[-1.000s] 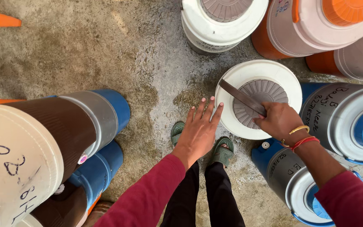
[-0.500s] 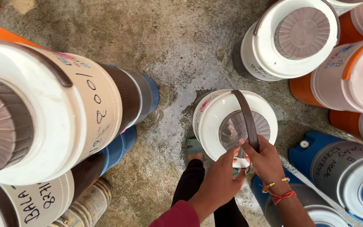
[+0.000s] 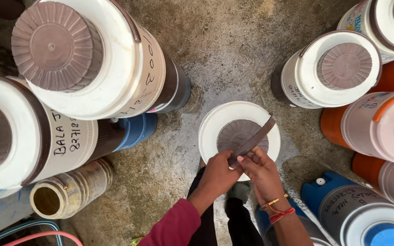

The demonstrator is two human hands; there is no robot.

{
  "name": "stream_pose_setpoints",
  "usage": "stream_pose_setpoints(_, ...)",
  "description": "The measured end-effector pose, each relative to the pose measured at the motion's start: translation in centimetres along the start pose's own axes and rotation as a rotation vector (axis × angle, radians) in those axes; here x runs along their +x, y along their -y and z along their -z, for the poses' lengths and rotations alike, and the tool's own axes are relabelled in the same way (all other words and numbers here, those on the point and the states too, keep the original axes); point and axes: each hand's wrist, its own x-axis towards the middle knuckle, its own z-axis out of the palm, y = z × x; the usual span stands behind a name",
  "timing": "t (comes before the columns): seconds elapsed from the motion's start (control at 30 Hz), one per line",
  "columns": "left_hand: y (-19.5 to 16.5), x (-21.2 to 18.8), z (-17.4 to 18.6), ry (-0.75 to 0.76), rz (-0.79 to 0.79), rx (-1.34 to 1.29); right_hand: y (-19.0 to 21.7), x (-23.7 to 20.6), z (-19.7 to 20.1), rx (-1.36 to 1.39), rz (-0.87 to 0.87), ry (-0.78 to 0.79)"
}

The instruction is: The person carries large water jugs across a concrete yard and stacks them, arranges insulated water jugs on the ground, uses a strap to carry one flask, moves a plastic chair aside, and screws a teal cap onto a water jug.

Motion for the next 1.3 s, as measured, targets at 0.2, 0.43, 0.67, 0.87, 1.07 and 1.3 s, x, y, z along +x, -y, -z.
stream_pose_setpoints(0.2, 1.6, -2.5, 0.5, -0.173, -0.179, 0.105, 1.9, -1.6, 2.5, -1.047, 0.489, -0.155)
stream_pose_setpoints(0.43, 7.3, -7.0, 3.1, -0.221, -0.227, 0.204, 1.8, -1.4, 0.8, -1.468, 0.955, 0.348)
stream_pose_setpoints(0.67, 14.3, -11.3, 6.6, -0.315, 0.029, 0.262, -5.5, -2.2, -3.4, -1.499, 0.269, 0.501)
stream_pose_setpoints(0.87, 21.8, -15.0, 8.7, -0.727, 0.106, 0.053, -13.0, -4.2, -10.5, -1.484, 0.226, 0.545)
stream_pose_setpoints(1.07, 26.2, -17.1, 8.7, -0.780, 0.309, -1.446, -19.4, -5.9, -17.0, -1.490, 0.235, 0.584)
stream_pose_setpoints(1.3, 32.4, -18.2, 13.7, -0.593, 0.154, -1.777, -26.6, -5.7, -22.3, -1.484, 0.285, 0.729)
